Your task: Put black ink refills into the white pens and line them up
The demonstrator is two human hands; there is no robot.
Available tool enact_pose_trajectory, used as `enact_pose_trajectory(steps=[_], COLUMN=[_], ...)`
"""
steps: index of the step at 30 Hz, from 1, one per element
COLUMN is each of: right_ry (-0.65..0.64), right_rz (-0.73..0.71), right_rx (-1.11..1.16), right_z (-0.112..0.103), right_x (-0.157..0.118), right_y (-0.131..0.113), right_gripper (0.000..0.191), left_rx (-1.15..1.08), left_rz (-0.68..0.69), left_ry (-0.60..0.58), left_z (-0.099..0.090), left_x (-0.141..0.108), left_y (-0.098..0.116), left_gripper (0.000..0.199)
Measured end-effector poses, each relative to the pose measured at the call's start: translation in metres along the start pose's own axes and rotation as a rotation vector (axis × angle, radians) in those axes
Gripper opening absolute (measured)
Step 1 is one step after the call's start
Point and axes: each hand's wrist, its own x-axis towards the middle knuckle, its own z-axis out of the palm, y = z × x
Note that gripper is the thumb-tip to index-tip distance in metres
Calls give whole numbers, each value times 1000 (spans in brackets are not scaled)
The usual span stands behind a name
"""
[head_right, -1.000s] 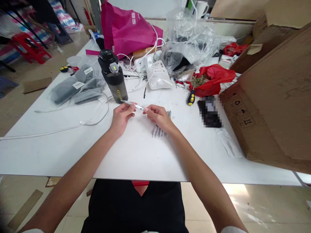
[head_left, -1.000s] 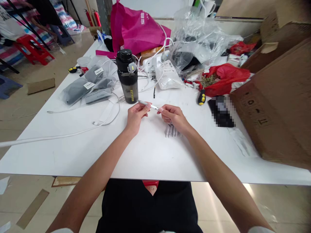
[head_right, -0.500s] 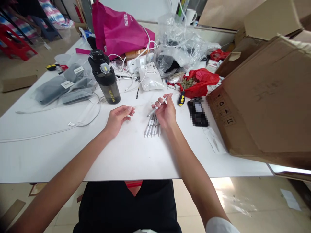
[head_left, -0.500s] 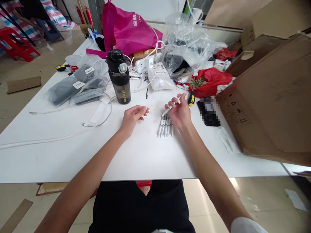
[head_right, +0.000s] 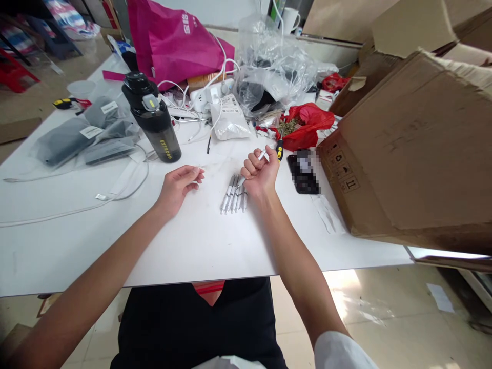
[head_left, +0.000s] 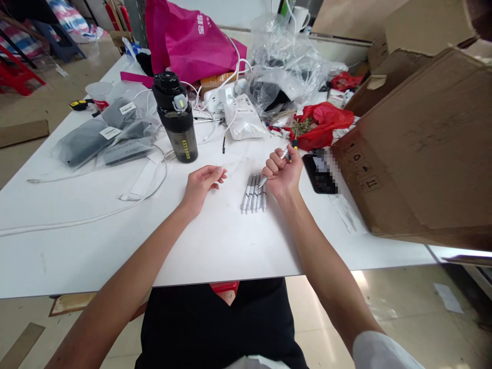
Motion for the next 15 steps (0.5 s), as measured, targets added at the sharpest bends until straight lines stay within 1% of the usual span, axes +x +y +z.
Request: enact_pose_trajectory(steps=[5, 10, 13, 15], right_ry=[7, -16, -26, -24], right_rz=[7, 3, -23, -56], right_rx=[43, 38, 28, 3], right_z=[-1, 0, 4, 8], right_x=[-1, -2, -1, 1], right_y=[-1, 1, 3, 3], right_gripper=[41, 46, 42, 39], left_rx=[13, 41, 109, 211], left_rz=[-4, 15, 40, 90], left_ry=[1, -19, -37, -62], left_z=[0, -1, -1, -1], left_x=[0, 1, 0, -1], left_y=[0, -1, -2, -4], left_gripper=[30, 31, 32, 33])
